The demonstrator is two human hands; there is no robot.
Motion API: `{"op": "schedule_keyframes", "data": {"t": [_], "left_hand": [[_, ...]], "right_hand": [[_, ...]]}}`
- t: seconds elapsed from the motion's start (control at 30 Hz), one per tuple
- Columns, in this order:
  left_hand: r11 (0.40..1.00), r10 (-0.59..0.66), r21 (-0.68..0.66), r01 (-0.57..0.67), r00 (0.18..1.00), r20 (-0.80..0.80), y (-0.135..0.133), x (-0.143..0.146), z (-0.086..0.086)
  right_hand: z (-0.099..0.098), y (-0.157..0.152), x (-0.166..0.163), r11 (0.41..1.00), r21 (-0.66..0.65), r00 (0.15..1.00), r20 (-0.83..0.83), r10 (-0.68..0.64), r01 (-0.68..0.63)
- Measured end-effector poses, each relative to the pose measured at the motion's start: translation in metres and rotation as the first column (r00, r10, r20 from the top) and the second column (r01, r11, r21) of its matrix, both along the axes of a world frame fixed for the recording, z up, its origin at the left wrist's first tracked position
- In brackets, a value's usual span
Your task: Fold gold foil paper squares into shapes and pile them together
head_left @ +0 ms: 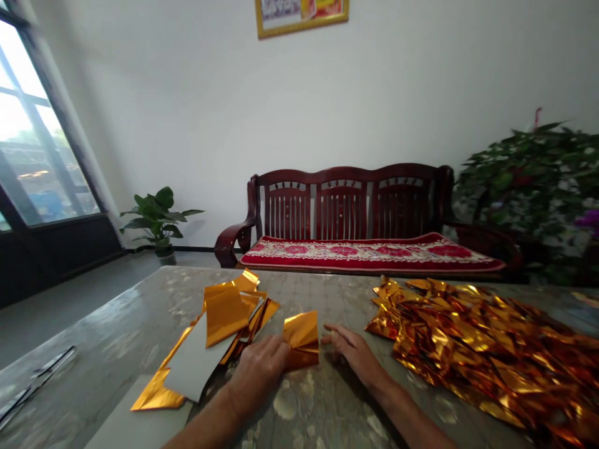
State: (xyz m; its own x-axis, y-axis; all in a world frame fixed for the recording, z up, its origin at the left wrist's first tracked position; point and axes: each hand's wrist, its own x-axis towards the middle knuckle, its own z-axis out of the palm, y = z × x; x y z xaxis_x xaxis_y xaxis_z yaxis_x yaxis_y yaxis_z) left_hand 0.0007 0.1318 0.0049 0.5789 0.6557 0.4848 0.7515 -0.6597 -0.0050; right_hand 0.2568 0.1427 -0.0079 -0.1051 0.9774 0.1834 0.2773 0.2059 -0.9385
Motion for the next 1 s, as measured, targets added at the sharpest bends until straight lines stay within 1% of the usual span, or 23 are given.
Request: {"op": "schedule_keyframes", "data": {"t": [0.07,0.13,0.17,0.2,0.23,0.27,0.3,0.33,0.37,0.4,0.43,0.47,0.5,0.57,0.6,0.67,0.77,0.87,0.93,1.0], "left_hand": [[0.998,-0.061,0.026,0.061,0.998,-0.015,-0.003,0.02,-0.004],[0.992,-0.117,0.035,0.117,0.993,-0.01,-0.004,0.036,-0.006],[0.989,-0.143,0.036,0.142,0.99,0.016,-0.003,0.041,-0.006],[0.988,-0.152,0.035,0.15,0.986,0.067,-0.001,0.046,-0.006],[0.99,-0.138,0.032,0.135,0.98,0.144,0.001,0.049,-0.005],[0.995,-0.095,0.023,0.092,0.965,0.245,0.004,0.051,-0.006],[1.0,-0.027,0.001,0.028,0.933,0.359,0.007,0.052,-0.006],[0.999,0.048,-0.04,-0.033,0.883,0.468,0.01,0.052,-0.007],[0.993,0.112,-0.094,-0.071,0.82,0.561,0.013,0.052,-0.007],[0.986,0.155,-0.149,-0.077,0.756,0.635,0.015,0.051,-0.008],[0.98,0.172,-0.195,-0.05,0.708,0.685,0.018,0.05,-0.009],[0.975,0.16,-0.222,0.003,0.682,0.714,0.019,0.048,-0.01],[0.971,0.122,-0.228,0.07,0.677,0.726,0.021,0.047,-0.012],[0.963,0.014,-0.199,0.182,0.703,0.712,0.023,0.044,-0.015],[0.958,-0.031,-0.185,0.218,0.722,0.691,0.024,0.042,-0.018],[0.95,-0.066,-0.193,0.244,0.765,0.641,0.025,0.04,-0.024],[0.94,-0.012,-0.287,0.187,0.855,0.518,0.026,0.038,-0.029],[0.933,0.044,-0.347,0.098,0.925,0.378,0.025,0.039,-0.028],[0.933,0.047,-0.354,0.068,0.95,0.307,0.022,0.039,-0.025],[0.935,0.038,-0.35,0.056,0.965,0.258,0.019,0.039,-0.02]], "right_hand": [[0.002,-0.001,-0.006,0.998,0.023,0.99,-0.124,0.063,-0.061],[0.002,0.001,-0.008,0.997,0.058,0.973,-0.221,0.063,-0.051],[0.002,0.002,-0.007,0.998,0.065,0.973,-0.229,0.02,-0.005],[0.002,0.003,-0.006,0.994,0.083,0.975,-0.217,-0.054,0.073],[0.002,0.003,-0.004,0.98,0.113,0.971,-0.194,-0.141,0.165],[0.002,0.003,-0.002,0.954,0.164,0.959,-0.172,-0.224,0.252],[0.003,0.002,0.0,0.921,0.233,0.947,-0.157,-0.281,0.312],[0.004,0.001,0.002,0.89,0.311,0.942,-0.148,-0.303,0.335],[0.005,0.0,0.003,0.866,0.386,0.948,-0.138,-0.286,0.317],[0.005,-0.002,0.004,0.851,0.45,0.962,-0.119,-0.244,0.271],[0.005,-0.003,0.005,0.842,0.493,0.975,-0.09,-0.202,0.22],[0.004,-0.004,0.005,0.839,0.516,0.985,-0.053,-0.167,0.17],[0.002,-0.004,0.005,0.841,0.524,0.989,-0.011,-0.149,0.133],[-0.003,-0.004,0.004,0.856,0.512,0.984,0.101,-0.146,0.075],[-0.005,-0.004,0.004,0.865,0.499,0.972,0.175,-0.158,0.051],[-0.007,-0.005,0.004,0.883,0.469,0.92,0.342,-0.194,0.012],[-0.004,-0.01,0.005,0.901,0.433,0.805,0.548,-0.227,-0.04],[0.001,-0.014,0.005,0.923,0.362,0.722,0.673,-0.164,-0.128],[0.002,-0.013,0.006,0.938,0.319,0.698,0.703,-0.136,-0.138],[0.001,-0.012,0.007,0.947,0.296,0.698,0.704,-0.131,-0.122]]}}
